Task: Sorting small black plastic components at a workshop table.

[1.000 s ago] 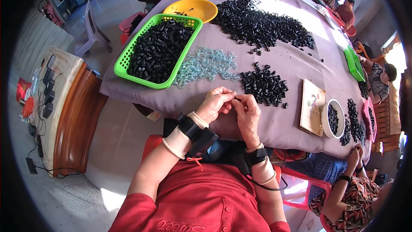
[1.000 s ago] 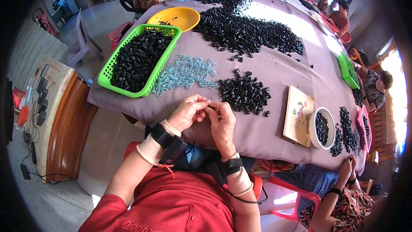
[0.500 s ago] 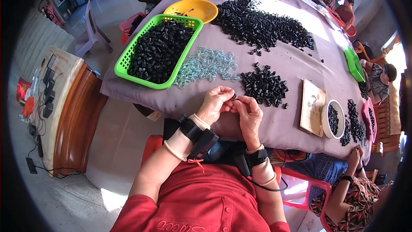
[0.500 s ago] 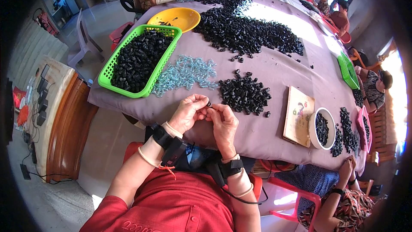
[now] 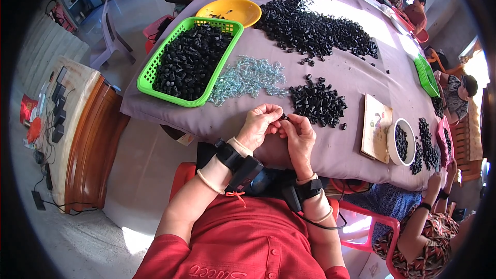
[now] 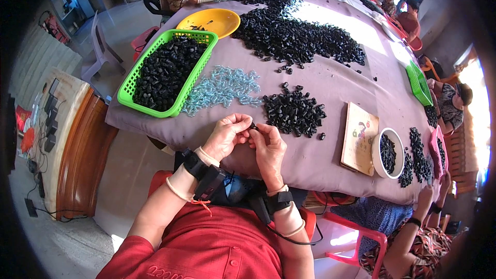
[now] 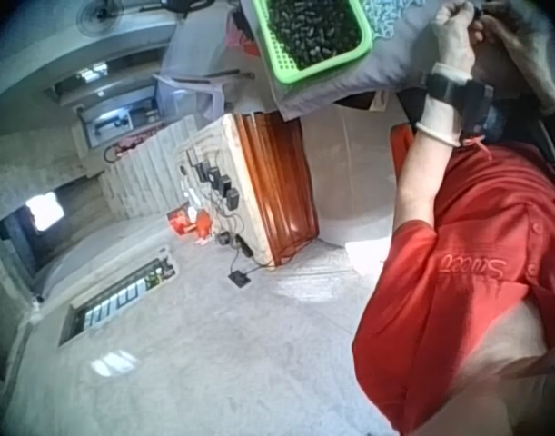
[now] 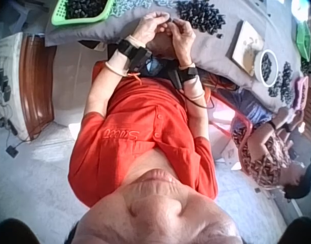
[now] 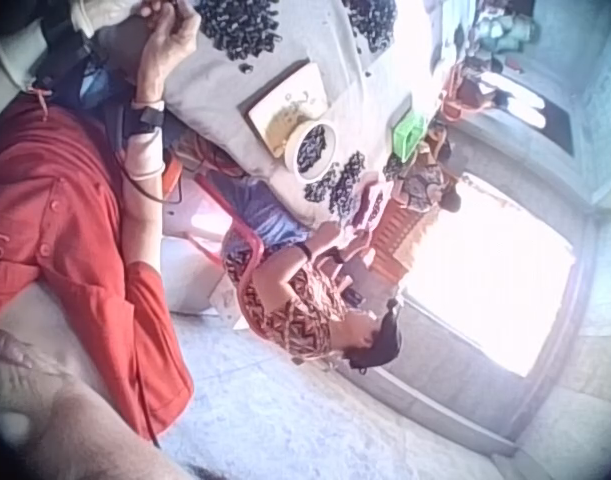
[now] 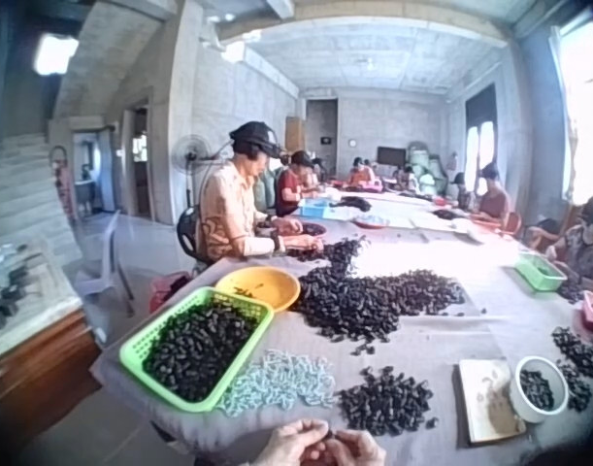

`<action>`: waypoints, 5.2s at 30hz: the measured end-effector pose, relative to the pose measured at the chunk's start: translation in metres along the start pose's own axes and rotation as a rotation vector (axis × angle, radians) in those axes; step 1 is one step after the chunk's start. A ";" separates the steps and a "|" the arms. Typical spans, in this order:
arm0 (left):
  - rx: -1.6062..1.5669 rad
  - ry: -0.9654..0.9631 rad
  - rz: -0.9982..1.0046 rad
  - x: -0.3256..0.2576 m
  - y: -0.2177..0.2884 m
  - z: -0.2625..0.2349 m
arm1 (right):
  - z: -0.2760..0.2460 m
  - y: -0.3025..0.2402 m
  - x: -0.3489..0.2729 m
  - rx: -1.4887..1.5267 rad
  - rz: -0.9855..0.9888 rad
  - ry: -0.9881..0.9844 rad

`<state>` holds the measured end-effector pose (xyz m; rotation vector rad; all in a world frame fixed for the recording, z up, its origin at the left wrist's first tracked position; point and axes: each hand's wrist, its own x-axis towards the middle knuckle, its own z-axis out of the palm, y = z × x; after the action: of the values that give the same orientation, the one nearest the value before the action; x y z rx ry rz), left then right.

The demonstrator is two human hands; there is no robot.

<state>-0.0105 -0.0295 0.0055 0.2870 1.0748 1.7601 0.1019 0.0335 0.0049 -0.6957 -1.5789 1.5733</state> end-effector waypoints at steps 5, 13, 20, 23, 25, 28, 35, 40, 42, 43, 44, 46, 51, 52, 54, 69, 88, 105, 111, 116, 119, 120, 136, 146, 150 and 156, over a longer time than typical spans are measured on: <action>0.025 -0.003 -0.006 0.000 0.001 0.000 | 0.001 -0.001 0.000 -0.047 0.012 0.000; 0.120 -0.148 -0.014 -0.002 0.009 0.000 | -0.005 0.011 0.006 -0.179 -0.200 -0.016; 0.137 -0.246 -0.061 0.000 0.010 -0.008 | -0.007 0.002 0.006 -0.070 0.003 -0.121; 0.130 -0.230 -0.054 0.000 0.007 -0.008 | -0.010 0.003 0.007 -0.078 -0.001 -0.165; 0.125 -0.222 -0.050 0.000 0.005 -0.009 | -0.007 -0.003 0.007 -0.093 -0.012 -0.182; 0.119 -0.185 -0.030 0.000 0.004 -0.009 | -0.001 -0.017 0.006 0.103 0.043 -0.228; 0.070 -0.186 -0.105 -0.001 0.010 -0.008 | -0.006 -0.003 0.013 -0.016 0.029 -0.286; -0.050 -0.199 -0.119 -0.002 0.008 -0.009 | -0.006 -0.006 0.013 0.053 0.077 -0.317; 0.033 -0.190 -0.114 -0.001 0.008 -0.011 | -0.004 -0.007 0.011 0.070 0.045 -0.305; 0.033 -0.193 -0.115 -0.001 0.009 -0.009 | -0.004 -0.006 0.010 0.069 0.044 -0.303; 0.050 -0.191 -0.117 -0.002 0.010 -0.007 | -0.004 -0.003 0.009 0.071 0.021 -0.257; 0.066 -0.189 -0.119 -0.002 0.009 -0.007 | -0.003 0.000 0.008 0.073 -0.003 -0.211; -0.022 -0.157 -0.054 -0.003 0.005 -0.007 | -0.002 -0.003 0.007 -0.025 0.067 -0.135; -0.022 -0.157 -0.054 -0.004 0.005 -0.006 | -0.002 -0.003 0.006 -0.026 0.067 -0.135; -0.043 -0.143 -0.062 -0.005 0.006 -0.005 | -0.001 -0.001 0.005 0.018 0.054 -0.143; -0.035 -0.100 -0.032 -0.003 0.001 -0.009 | -0.001 0.001 0.005 0.057 -0.004 -0.134; -0.086 -0.288 -0.115 -0.002 0.007 -0.014 | -0.005 -0.004 0.006 -0.104 -0.103 -0.296; -0.172 -0.115 -0.025 -0.005 -0.002 -0.001 | -0.002 -0.007 0.006 -0.036 -0.012 -0.259; -0.202 -0.153 -0.058 -0.002 -0.002 -0.005 | -0.003 -0.007 0.009 -0.012 0.042 -0.312; -0.234 -0.202 -0.076 0.001 -0.005 -0.008 | 0.000 -0.006 0.008 -0.061 0.009 -0.284; -0.236 -0.234 -0.090 0.004 -0.005 -0.010 | -0.001 -0.006 0.008 -0.064 -0.012 -0.278; -0.230 -0.259 -0.098 0.005 -0.005 -0.011 | -0.001 -0.008 0.007 -0.070 -0.010 -0.276; -0.192 -0.117 -0.052 -0.001 -0.009 -0.010 | -0.002 0.004 0.005 0.127 0.020 -0.109; -0.203 -0.145 -0.016 0.000 -0.012 -0.013 | -0.001 -0.001 0.003 0.038 -0.001 -0.103; -0.196 -0.184 -0.073 0.000 -0.007 -0.015 | -0.002 -0.001 0.004 0.070 -0.001 -0.147; -0.165 -0.219 -0.073 -0.004 -0.003 -0.013 | -0.002 -0.004 0.005 0.086 0.036 -0.208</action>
<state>-0.0150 -0.0390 -0.0032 0.3257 0.7707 1.6969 0.1010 0.0384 0.0091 -0.5300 -1.6438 1.7759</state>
